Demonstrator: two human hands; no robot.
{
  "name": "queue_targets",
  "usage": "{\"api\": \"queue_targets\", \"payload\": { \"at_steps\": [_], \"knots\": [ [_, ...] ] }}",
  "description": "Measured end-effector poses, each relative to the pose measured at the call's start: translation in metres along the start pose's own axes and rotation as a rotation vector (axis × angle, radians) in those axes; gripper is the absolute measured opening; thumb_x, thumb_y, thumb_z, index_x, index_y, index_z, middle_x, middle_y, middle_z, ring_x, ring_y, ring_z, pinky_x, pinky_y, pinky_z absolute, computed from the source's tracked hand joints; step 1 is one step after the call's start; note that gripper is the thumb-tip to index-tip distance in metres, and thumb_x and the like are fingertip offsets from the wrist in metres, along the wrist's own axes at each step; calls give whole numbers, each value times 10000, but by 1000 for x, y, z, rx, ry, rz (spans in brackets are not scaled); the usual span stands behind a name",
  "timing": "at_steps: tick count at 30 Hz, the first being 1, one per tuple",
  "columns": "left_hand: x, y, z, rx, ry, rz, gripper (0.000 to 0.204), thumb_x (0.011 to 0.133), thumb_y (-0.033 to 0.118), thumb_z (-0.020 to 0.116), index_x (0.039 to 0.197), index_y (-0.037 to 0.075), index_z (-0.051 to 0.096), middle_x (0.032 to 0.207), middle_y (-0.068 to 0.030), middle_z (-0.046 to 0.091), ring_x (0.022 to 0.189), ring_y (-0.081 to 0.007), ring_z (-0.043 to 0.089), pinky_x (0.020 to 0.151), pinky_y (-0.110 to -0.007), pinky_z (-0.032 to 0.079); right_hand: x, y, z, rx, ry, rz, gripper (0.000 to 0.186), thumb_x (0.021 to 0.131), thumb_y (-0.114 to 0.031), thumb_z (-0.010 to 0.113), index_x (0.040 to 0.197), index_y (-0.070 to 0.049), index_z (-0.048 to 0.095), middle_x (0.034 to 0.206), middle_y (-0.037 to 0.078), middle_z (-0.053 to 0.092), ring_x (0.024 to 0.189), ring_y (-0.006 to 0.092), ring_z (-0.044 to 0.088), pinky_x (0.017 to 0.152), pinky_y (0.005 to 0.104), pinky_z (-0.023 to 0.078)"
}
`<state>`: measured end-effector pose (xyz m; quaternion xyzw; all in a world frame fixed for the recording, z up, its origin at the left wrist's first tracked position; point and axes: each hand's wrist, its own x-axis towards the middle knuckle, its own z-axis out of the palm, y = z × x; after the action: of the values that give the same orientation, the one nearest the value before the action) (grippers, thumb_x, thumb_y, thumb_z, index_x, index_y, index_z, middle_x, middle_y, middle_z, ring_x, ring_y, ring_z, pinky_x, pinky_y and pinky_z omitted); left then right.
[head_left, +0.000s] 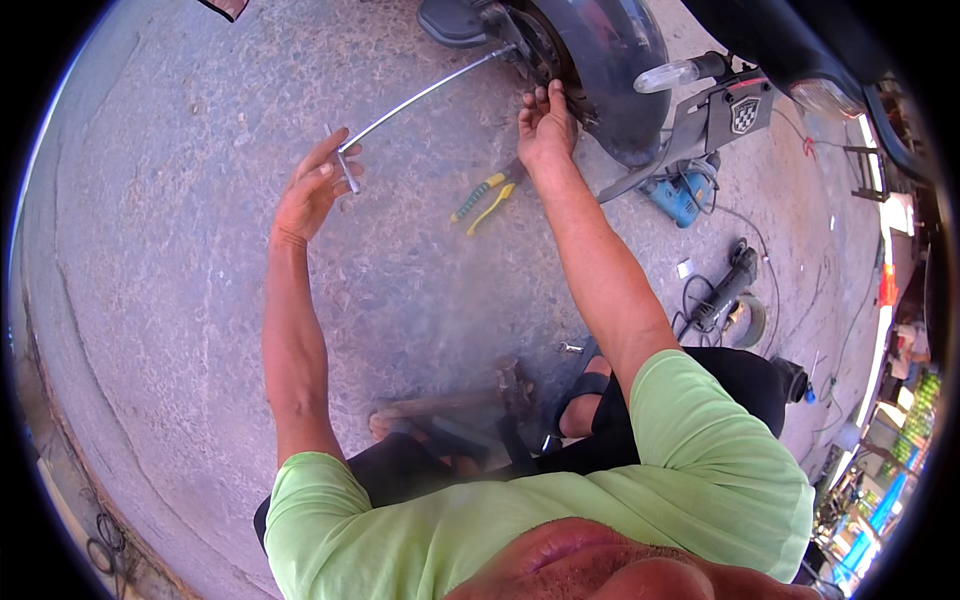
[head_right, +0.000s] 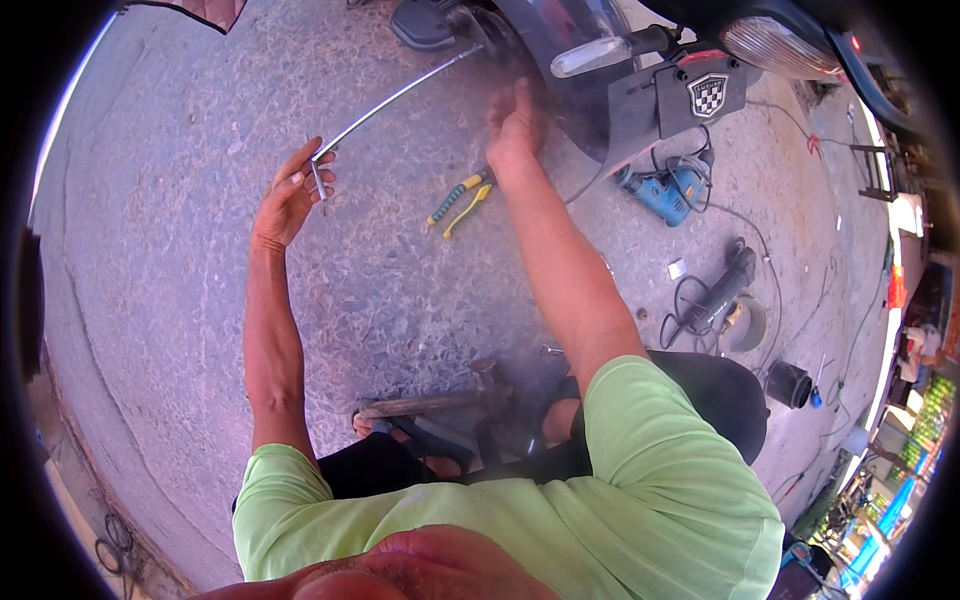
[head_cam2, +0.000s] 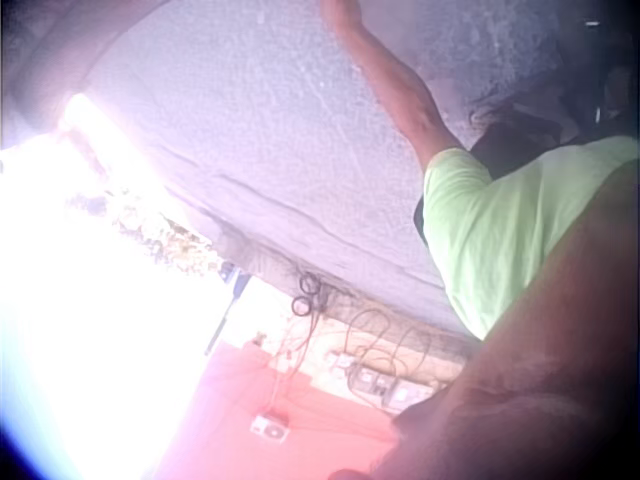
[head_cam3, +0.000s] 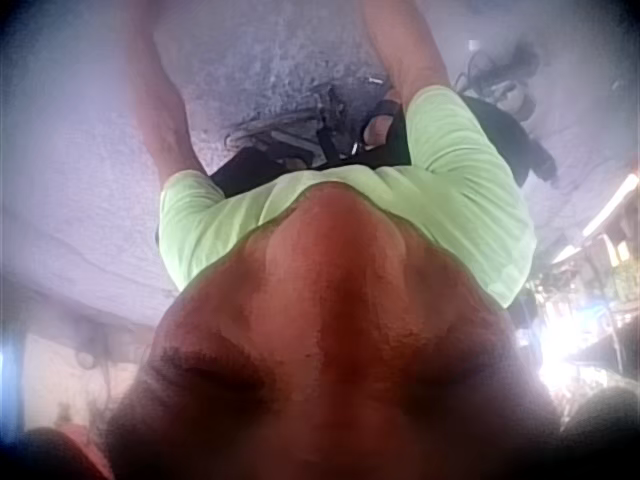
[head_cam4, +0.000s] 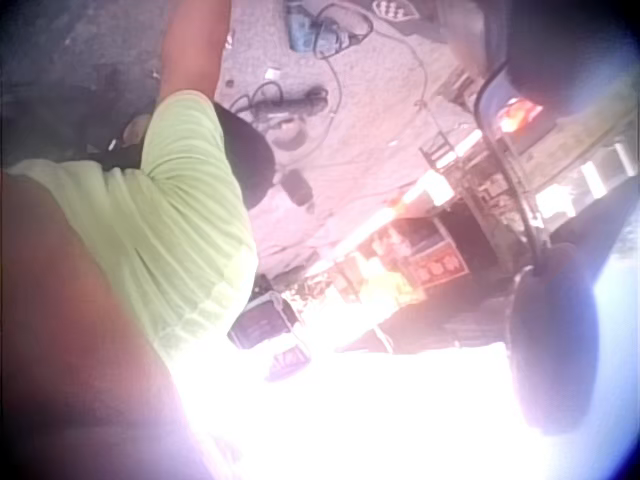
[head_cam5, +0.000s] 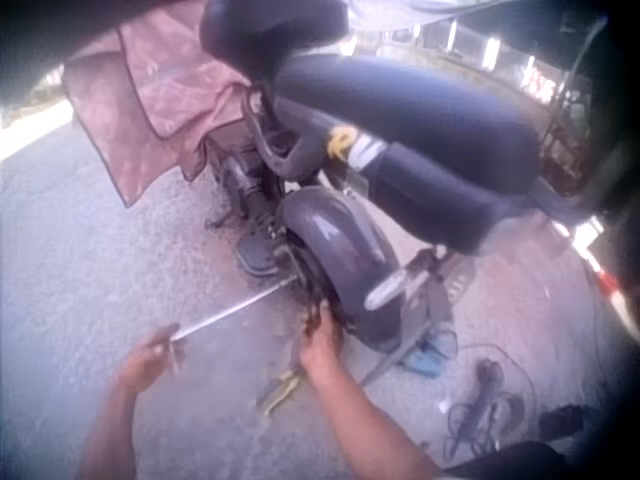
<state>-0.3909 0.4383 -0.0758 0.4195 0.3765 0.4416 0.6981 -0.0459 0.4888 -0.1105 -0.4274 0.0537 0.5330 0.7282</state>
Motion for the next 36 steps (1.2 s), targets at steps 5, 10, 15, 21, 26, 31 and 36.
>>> {"api": "queue_targets", "payload": {
  "at_steps": [5,10,15,21,26,31,36],
  "knots": [
    [7,-7,8,426,275,76,569,947,76,596,1481,26,406,1194,-135,650,760,-115,550,648,-241,452,-6,2,6,-39,25,-45,220,894,-294,743,986,-140,616,814,-7,637,670,120,614,555,244,433],
    [10,-6,27,432,440,248,530,912,17,574,1428,14,454,1197,-86,669,750,-102,552,665,-251,457,-7,1,4,-53,10,-54,215,893,-300,743,961,-135,621,798,-10,638,667,115,613,554,244,438],
    [15,-12,-4,548,328,181,338,911,35,602,1249,25,590,1095,-76,695,763,-144,584,679,-293,473,-6,3,5,-52,13,-58,222,887,-305,749,963,-140,623,799,-13,640,661,111,614,546,243,441],
    [8,-9,22,1315,487,667,223,917,100,630,1132,127,686,931,-139,662,850,-333,631,734,-393,490,-7,1,6,-51,39,-58,225,883,-304,754,972,-145,623,807,-17,639,662,116,623,543,239,447],
    [5,-14,13,1032,430,359,342,936,123,601,1273,75,642,1143,-151,674,1021,-277,658,835,-372,513,-7,2,6,-52,33,-52,231,882,-305,755,977,-143,621,808,-14,640,656,121,627,526,238,450],
    [-1,-1,15,124,239,138,529,913,37,498,1437,-27,458,1316,-178,594,1045,-237,654,884,-355,505,-7,0,5,-46,30,-62,232,876,-295,761,971,-137,621,797,-8,642,643,126,625,516,234,448],
    [0,8,38,552,355,265,604,951,-5,503,1522,18,309,1302,-153,608,940,-193,681,725,-278,499,-9,1,7,-48,42,-49,231,876,-286,762,967,-131,618,780,-3,640,630,126,621,515,237,448]
  ]
}}
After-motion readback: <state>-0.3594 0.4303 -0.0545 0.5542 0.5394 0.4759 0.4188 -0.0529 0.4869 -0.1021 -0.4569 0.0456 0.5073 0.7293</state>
